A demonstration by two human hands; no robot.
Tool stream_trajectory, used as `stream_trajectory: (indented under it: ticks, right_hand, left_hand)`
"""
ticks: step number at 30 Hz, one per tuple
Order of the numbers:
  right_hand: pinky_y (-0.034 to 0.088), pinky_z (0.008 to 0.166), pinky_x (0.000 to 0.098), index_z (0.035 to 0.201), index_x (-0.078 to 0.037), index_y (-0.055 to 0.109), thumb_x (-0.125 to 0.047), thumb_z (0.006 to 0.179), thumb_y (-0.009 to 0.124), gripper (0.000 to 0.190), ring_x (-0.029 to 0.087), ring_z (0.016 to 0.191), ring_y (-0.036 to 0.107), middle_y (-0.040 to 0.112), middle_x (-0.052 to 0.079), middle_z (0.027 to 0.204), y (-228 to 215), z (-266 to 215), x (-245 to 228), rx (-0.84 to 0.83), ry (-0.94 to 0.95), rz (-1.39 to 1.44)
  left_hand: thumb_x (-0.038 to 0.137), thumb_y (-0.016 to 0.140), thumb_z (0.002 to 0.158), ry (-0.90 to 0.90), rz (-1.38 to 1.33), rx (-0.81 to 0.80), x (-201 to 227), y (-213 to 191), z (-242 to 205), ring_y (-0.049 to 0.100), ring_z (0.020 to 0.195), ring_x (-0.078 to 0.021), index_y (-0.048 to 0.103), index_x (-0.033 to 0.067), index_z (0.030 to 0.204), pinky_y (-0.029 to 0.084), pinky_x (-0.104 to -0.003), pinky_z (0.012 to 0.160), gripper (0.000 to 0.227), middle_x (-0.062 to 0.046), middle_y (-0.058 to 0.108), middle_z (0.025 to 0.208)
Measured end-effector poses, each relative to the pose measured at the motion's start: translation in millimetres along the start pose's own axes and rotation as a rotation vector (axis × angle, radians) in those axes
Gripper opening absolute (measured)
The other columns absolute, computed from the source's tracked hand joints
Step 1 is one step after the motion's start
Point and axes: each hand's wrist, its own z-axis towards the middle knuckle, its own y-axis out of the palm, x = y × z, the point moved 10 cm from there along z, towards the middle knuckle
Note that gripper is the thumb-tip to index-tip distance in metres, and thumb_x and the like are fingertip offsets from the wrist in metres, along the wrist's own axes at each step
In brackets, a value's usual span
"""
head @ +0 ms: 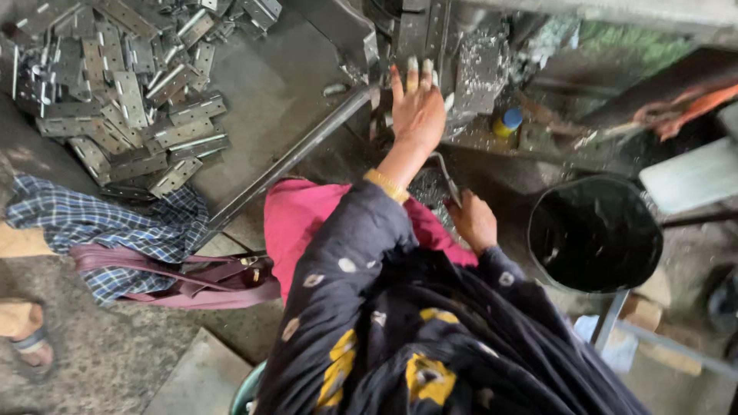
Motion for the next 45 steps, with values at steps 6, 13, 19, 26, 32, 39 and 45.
stream_trajectory:
  ticks: [6, 13, 19, 26, 32, 39, 45]
  right_hand:
    - [0.05, 0.075, 0.057, 0.097, 0.0, 0.066, -0.05, 0.094, 0.063, 0.05, 0.05, 0.092, 0.065, 0.068, 0.03, 0.092, -17, 37, -7, -0.11, 0.106, 0.01]
    - [0.051, 0.074, 0.0544, 0.095, 0.004, 0.063, -0.044, 0.092, 0.068, 0.048, 0.053, 0.088, 0.063, 0.064, 0.033, 0.089, -11, 23, -1, -0.045, 0.007, 0.158]
    - [0.05, 0.072, 0.0546, 0.094, 0.003, 0.064, -0.041, 0.093, 0.069, 0.044, 0.049, 0.084, 0.067, 0.067, 0.031, 0.086, 3, 9, 13, -0.177, 0.147, 0.077]
    - [0.05, 0.072, 0.0547, 0.091, 0.001, 0.067, -0.044, 0.097, 0.067, 0.046, 0.05, 0.086, 0.066, 0.066, 0.03, 0.089, -33, 25, -28, -0.098, 0.045, -0.005]
    - [0.049, 0.069, 0.0535, 0.094, 0.002, 0.068, -0.041, 0.093, 0.069, 0.042, 0.048, 0.082, 0.066, 0.065, 0.03, 0.08, -19, 21, -7, -0.135, 0.054, 0.114]
    - [0.047, 0.063, 0.0527, 0.089, 0.004, 0.067, -0.038, 0.093, 0.071, 0.043, 0.046, 0.07, 0.064, 0.065, 0.027, 0.074, -25, 21, -16, -0.027, 0.004, 0.027]
    - [0.046, 0.053, 0.0488, 0.092, 0.0, 0.066, -0.029, 0.093, 0.066, 0.029, 0.038, 0.055, 0.062, 0.062, 0.025, 0.065, -19, 15, -2, -0.196, 0.191, 0.251]
  left_hand:
    - [0.04, 0.054, 0.095, 0.07, -0.031, -0.063, 5, -8, -6, 0.031, 0.15, -0.0324, 0.062, -0.0002, 0.134, 0.008, -0.062, 0.124, 0.057, -0.013, 0.048, 0.155]
    - [0.039, 0.055, 0.094, 0.026, 0.061, 0.009, 6, -3, 11, 0.032, 0.149, -0.0314, 0.063, -0.0045, 0.134, 0.009, -0.057, 0.124, 0.059, -0.017, 0.049, 0.153]
    - [0.032, 0.054, 0.097, 0.035, -0.036, -0.091, 7, 12, -10, 0.029, 0.152, -0.0329, 0.065, -0.001, 0.132, 0.01, -0.06, 0.124, 0.049, -0.013, 0.043, 0.158]
    - [0.027, 0.055, 0.095, 0.022, -0.106, 0.087, 5, 14, 10, 0.029, 0.152, -0.0338, 0.066, -0.0033, 0.132, 0.009, -0.06, 0.125, 0.049, -0.017, 0.042, 0.159]
    - [0.015, 0.052, 0.095, 0.054, 0.01, 0.003, 11, 23, 1, 0.028, 0.152, -0.0366, 0.068, -0.0023, 0.132, 0.007, -0.063, 0.125, 0.044, -0.015, 0.049, 0.155]
    - [0.013, 0.052, 0.091, 0.056, 0.235, -0.062, 15, 15, 5, 0.028, 0.152, -0.0344, 0.069, 0.0066, 0.128, 0.005, -0.06, 0.124, 0.041, -0.012, 0.049, 0.156]
    - [0.011, 0.051, 0.099, 0.043, 0.125, -0.274, 8, 26, 16, 0.025, 0.158, -0.034, 0.074, 0.009, 0.122, 0.005, -0.059, 0.127, 0.032, -0.013, 0.042, 0.164]
